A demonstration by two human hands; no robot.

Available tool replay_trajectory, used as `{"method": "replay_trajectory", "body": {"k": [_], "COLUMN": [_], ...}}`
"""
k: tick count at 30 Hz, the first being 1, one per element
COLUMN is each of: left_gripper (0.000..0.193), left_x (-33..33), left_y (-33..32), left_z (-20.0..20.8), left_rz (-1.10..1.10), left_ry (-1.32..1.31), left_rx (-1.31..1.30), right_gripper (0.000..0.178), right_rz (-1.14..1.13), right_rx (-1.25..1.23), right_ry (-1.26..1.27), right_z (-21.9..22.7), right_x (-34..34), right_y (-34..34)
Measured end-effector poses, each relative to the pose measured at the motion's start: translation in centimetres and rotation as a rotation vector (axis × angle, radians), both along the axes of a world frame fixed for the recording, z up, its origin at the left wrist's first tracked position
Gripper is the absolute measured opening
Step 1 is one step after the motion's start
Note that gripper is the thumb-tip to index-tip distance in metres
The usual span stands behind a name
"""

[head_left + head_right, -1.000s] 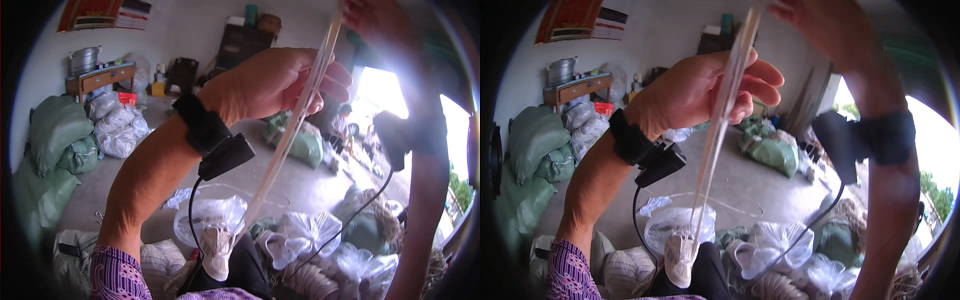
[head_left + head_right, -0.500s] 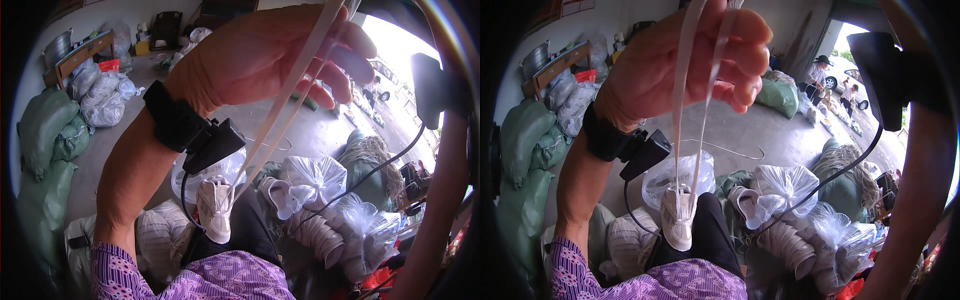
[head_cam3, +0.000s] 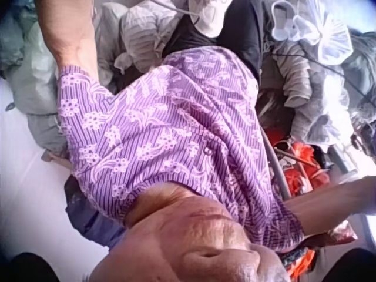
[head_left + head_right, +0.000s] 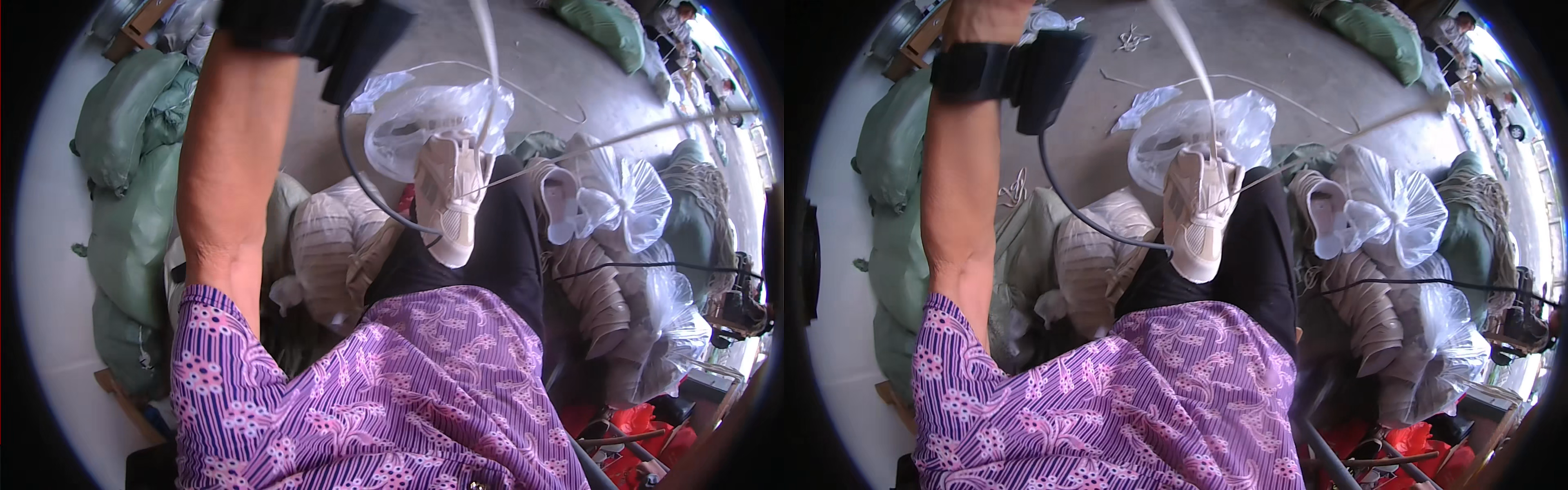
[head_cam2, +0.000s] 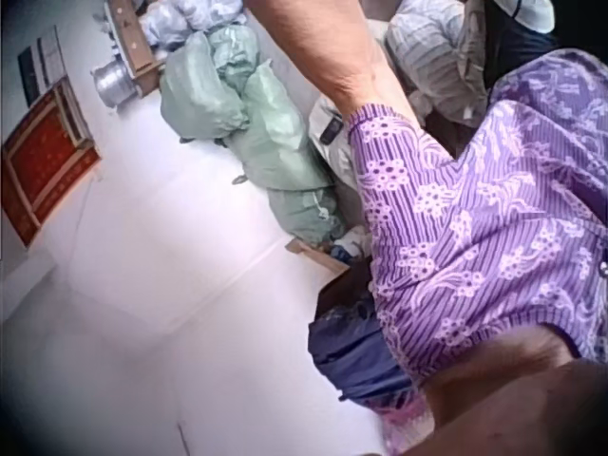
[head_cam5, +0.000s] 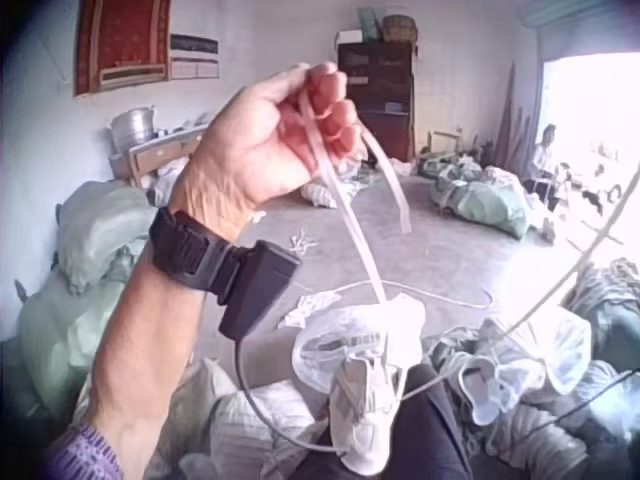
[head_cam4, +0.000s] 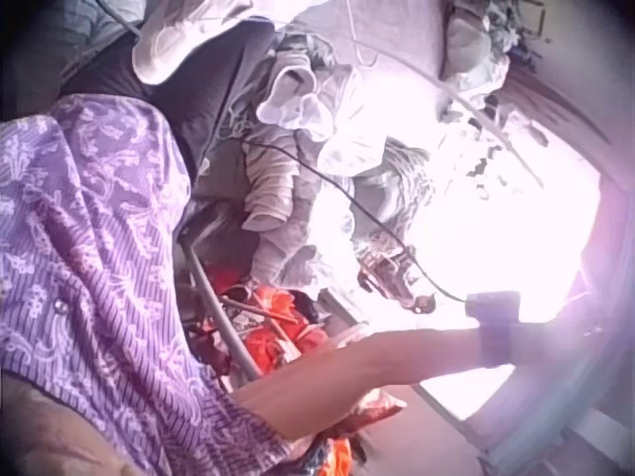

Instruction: Lacing a white sneaker while sitting in a shoe assembly workshop.

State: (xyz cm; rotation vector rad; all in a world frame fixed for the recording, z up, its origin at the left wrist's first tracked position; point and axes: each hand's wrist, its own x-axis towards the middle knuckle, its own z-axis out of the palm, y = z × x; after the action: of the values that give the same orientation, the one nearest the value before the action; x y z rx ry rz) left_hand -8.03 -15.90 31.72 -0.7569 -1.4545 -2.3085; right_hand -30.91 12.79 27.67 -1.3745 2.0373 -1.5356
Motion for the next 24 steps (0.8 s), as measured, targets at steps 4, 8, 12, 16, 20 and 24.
{"method": "replay_trajectory", "body": {"k": [4,8,12,16,20,24], "left_gripper": [0.03,0.034,0.03,0.035,0.034,0.032], "left_x": [5.9,15.6,22.1,21.8,27.5,36.7], "left_y": [-11.7,-22.3,-23.6,-19.2,-21.5,-25.9], "left_z": [-8.0,-12.7,-12.4,-11.0,-10.1,-9.8], "left_rz": [0.211,0.755,0.822,1.413,1.418,1.295], "left_ry": [-0.251,-0.528,-0.551,-0.678,-0.651,-0.577], "left_rx": [0.205,0.434,0.521,0.478,0.463,0.483], "right_gripper": [0.012,0.013,0.013,0.011,0.011,0.008], "right_rz": [-0.135,-0.244,-0.385,-0.396,0.017,0.054], "right_rx": [0.159,0.317,0.472,0.624,0.345,0.424], "right_ry": [-0.042,-0.078,-0.088,-0.008,0.248,0.496], "right_z": [-8.3,-15.8,-21.0,-22.5,-23.8,-25.7], "right_x": [-2.7,-3.0,-2.9,2.3,11.6,13.7], "right_y": [2.4,4.4,7.2,6.5,0.5,-0.4]}}
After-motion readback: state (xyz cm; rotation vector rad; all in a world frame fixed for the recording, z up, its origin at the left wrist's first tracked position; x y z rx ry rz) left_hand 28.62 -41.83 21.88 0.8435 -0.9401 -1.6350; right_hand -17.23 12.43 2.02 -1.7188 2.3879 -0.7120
